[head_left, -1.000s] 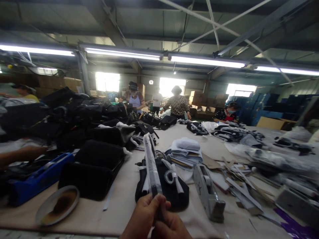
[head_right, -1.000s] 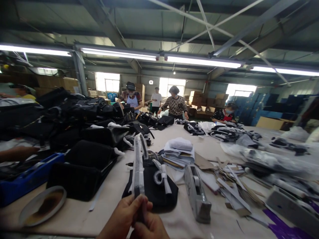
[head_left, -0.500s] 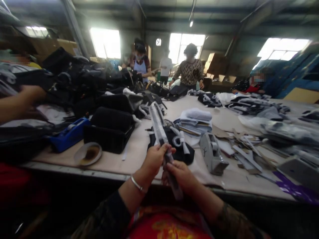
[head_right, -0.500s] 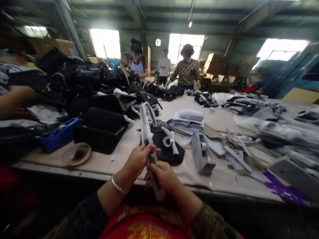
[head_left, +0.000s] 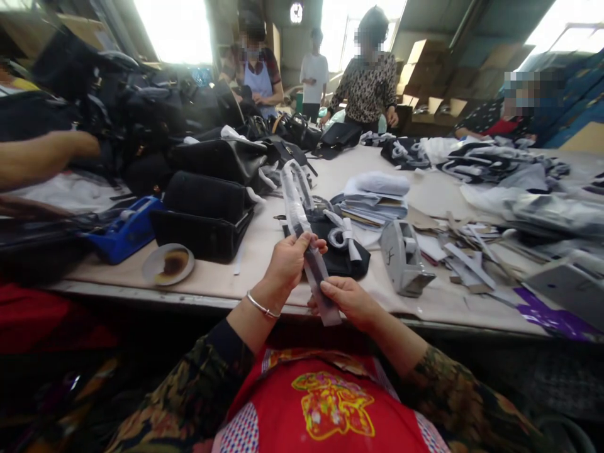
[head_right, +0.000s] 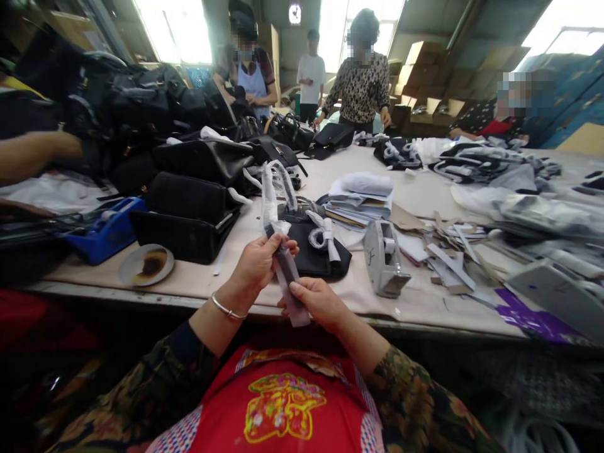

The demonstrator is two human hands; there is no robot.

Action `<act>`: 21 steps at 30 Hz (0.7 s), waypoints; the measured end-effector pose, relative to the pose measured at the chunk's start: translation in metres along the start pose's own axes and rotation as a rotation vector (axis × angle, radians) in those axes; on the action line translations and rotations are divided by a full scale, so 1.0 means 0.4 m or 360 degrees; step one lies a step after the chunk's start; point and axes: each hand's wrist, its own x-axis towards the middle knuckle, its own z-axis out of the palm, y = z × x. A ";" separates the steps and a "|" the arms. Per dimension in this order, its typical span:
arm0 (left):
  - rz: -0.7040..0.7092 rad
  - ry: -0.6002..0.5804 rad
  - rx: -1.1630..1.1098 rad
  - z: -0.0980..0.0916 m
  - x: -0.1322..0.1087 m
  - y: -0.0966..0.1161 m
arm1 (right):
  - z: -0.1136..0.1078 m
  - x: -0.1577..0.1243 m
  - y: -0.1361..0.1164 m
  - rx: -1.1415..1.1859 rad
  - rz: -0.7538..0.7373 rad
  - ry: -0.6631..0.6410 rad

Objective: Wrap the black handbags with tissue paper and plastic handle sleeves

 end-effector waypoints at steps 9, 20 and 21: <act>0.0023 0.0065 0.0126 0.015 -0.010 -0.035 | 0.012 0.034 -0.020 0.0029 -0.0127 0.0218; -0.0151 -0.0041 0.0150 0.021 -0.030 -0.009 | 0.038 0.050 -0.021 -0.0287 -0.0374 0.0403; -0.0157 -0.0036 0.0098 0.025 -0.024 -0.004 | 0.039 0.050 -0.017 -0.0326 -0.0397 0.0404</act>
